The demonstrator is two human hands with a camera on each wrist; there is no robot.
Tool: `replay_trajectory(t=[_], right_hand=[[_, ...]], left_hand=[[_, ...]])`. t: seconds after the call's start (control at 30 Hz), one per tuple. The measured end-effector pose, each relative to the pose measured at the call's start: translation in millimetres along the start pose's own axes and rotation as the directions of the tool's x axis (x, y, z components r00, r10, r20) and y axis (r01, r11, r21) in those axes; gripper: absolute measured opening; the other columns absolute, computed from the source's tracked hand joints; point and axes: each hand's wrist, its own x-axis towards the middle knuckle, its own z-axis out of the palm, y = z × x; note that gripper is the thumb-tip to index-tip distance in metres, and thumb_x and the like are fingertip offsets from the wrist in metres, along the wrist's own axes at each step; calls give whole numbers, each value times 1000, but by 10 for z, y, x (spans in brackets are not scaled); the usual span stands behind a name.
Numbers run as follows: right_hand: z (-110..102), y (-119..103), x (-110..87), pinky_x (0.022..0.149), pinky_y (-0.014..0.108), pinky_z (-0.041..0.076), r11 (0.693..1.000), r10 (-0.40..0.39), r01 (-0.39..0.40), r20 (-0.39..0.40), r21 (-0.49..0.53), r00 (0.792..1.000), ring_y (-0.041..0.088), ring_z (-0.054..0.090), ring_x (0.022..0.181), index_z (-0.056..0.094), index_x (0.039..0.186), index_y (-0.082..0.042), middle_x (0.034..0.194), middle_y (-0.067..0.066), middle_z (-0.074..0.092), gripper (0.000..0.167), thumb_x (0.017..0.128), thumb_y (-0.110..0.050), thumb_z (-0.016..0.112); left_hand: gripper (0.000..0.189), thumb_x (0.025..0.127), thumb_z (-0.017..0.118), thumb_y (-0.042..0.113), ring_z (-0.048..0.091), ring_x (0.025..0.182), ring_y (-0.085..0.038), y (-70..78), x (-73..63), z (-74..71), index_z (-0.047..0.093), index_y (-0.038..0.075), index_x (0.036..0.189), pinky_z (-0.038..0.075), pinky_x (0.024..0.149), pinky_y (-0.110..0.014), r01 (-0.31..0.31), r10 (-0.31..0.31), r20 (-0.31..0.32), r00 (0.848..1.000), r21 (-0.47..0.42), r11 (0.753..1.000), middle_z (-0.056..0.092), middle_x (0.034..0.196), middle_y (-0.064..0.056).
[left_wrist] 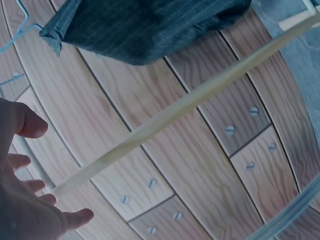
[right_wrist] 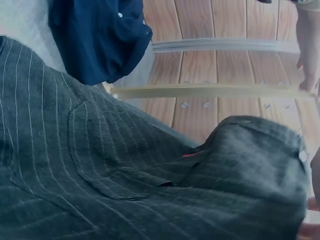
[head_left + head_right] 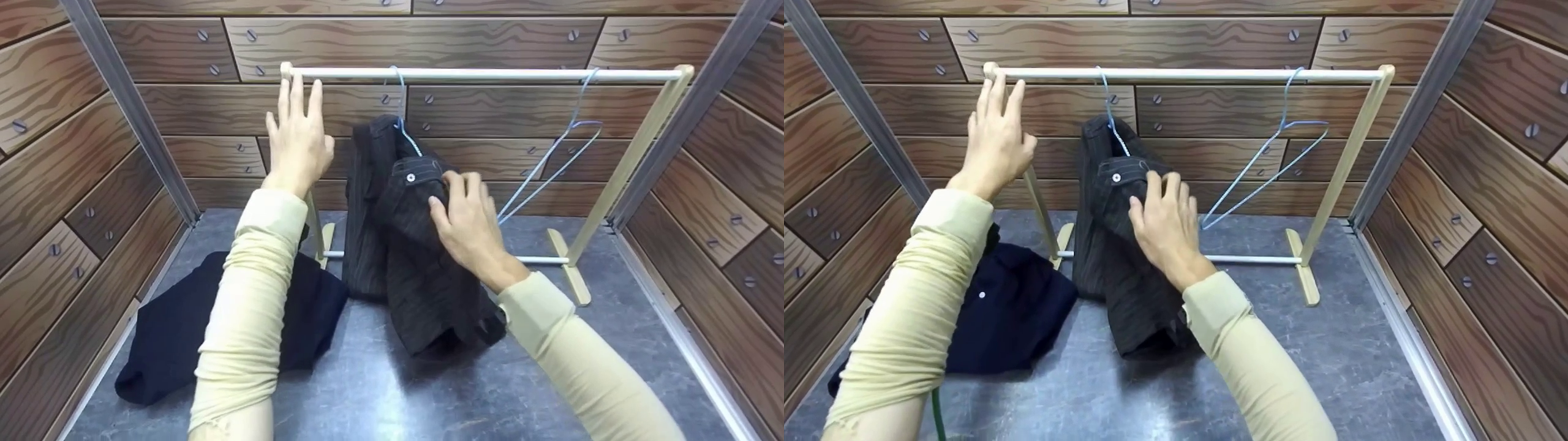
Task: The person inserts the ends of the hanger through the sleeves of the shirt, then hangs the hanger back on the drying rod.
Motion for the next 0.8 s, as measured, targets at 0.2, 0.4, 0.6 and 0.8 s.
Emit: replay_trajectory(t=[0.2,0.4,0.6,0.8], right_hand=[[-49,-132,-139,95,48,38,954,-294,281,-137,-110,946,36,47,114,54,127,-5,126,17,49,38,95,-25,53],[9,-242,-376,88,45,42,912,-409,403,-87,-73,909,32,52,107,59,121,-6,121,14,53,31,95,-22,54],[224,-325,-614,82,42,46,895,-446,445,-11,-24,895,29,56,97,63,114,-7,114,11,56,24,95,-21,55],[551,-419,-880,84,39,49,908,-418,417,98,40,903,24,58,96,64,112,-9,112,7,57,23,98,-25,54]], left_hand=[[73,83,58,3,20,150,-39,-187,-318,171,35,10,152,27,117,-59,-133,117,-160,980,-94,987,25,160,-19],[67,82,62,-1,34,141,-45,-535,-831,505,44,6,146,35,112,-60,-176,135,-217,967,-181,968,38,152,-24],[53,80,63,-4,53,121,-47,-884,-1445,907,57,2,132,44,102,-55,-78,26,-163,986,-322,944,54,135,-24],[46,83,61,1,55,117,-44,-1185,-1941,1119,61,5,129,46,97,-55,138,-147,1,989,-343,929,59,129,-20]])
